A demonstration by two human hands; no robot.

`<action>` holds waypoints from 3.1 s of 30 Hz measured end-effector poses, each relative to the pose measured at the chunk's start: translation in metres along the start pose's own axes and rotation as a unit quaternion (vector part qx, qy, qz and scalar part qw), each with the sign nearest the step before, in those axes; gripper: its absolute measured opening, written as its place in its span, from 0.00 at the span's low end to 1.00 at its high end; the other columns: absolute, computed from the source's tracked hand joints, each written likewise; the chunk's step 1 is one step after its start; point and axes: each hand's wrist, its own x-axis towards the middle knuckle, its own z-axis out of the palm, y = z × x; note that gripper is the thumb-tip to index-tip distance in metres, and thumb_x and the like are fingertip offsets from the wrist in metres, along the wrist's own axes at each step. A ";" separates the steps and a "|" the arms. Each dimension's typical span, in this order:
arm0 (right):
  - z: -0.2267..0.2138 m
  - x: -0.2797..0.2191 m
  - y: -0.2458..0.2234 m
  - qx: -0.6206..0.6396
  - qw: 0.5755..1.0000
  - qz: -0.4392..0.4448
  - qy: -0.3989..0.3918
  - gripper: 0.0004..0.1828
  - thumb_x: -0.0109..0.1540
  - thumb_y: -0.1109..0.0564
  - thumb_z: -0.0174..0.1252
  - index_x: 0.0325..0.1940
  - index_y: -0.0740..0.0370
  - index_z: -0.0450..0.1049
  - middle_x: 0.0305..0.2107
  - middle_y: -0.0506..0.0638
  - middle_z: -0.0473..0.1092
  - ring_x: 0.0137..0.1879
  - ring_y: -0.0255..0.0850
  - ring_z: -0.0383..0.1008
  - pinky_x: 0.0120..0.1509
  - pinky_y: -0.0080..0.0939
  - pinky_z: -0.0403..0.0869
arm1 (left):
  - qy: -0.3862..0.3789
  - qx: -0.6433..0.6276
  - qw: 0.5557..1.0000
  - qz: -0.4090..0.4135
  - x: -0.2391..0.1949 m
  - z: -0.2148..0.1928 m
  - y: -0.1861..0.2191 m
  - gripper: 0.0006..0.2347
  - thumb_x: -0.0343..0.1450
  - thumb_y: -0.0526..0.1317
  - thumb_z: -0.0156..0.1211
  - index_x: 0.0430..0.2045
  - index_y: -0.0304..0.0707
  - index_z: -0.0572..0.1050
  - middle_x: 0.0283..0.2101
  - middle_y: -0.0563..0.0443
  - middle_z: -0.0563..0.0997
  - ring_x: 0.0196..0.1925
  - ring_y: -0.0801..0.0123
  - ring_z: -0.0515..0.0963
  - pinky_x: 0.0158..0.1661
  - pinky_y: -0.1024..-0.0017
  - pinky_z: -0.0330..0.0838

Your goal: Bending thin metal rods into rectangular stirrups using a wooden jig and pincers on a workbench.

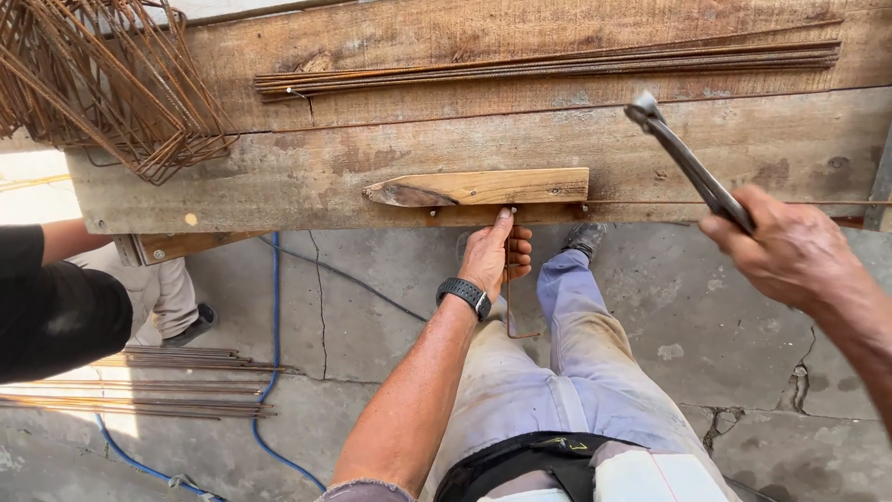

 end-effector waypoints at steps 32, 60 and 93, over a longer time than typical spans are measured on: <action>-0.008 0.088 0.066 0.230 0.840 0.165 -0.464 0.32 0.61 0.49 0.54 0.50 0.84 0.86 0.37 0.81 0.85 0.44 0.71 0.85 0.52 0.62 0.78 | 0.053 0.020 0.998 0.011 0.003 0.012 -0.002 0.22 0.73 0.57 0.52 0.26 0.34 0.79 0.22 0.50 0.79 0.19 0.72 0.77 0.21 0.75 0.75; 0.128 0.004 0.073 0.457 0.779 0.101 -0.418 0.17 0.52 0.63 0.72 0.21 0.74 0.70 0.17 0.71 0.74 0.23 0.59 0.74 0.32 0.58 0.77 | 0.012 0.075 0.997 -0.029 0.003 0.009 0.005 0.24 0.73 0.61 0.44 0.32 0.39 0.77 0.34 0.42 0.86 0.34 0.59 0.86 0.36 0.68 0.75; 0.277 -0.079 -0.059 0.807 0.538 0.024 -0.242 0.10 0.59 0.57 0.62 0.39 0.65 0.73 0.25 0.63 0.77 0.33 0.54 0.83 0.41 0.61 0.82 | -0.077 0.228 0.970 -0.029 0.016 -0.019 0.005 0.29 0.77 0.64 0.31 0.35 0.41 0.78 0.35 0.46 0.86 0.29 0.70 0.85 0.32 0.77 0.81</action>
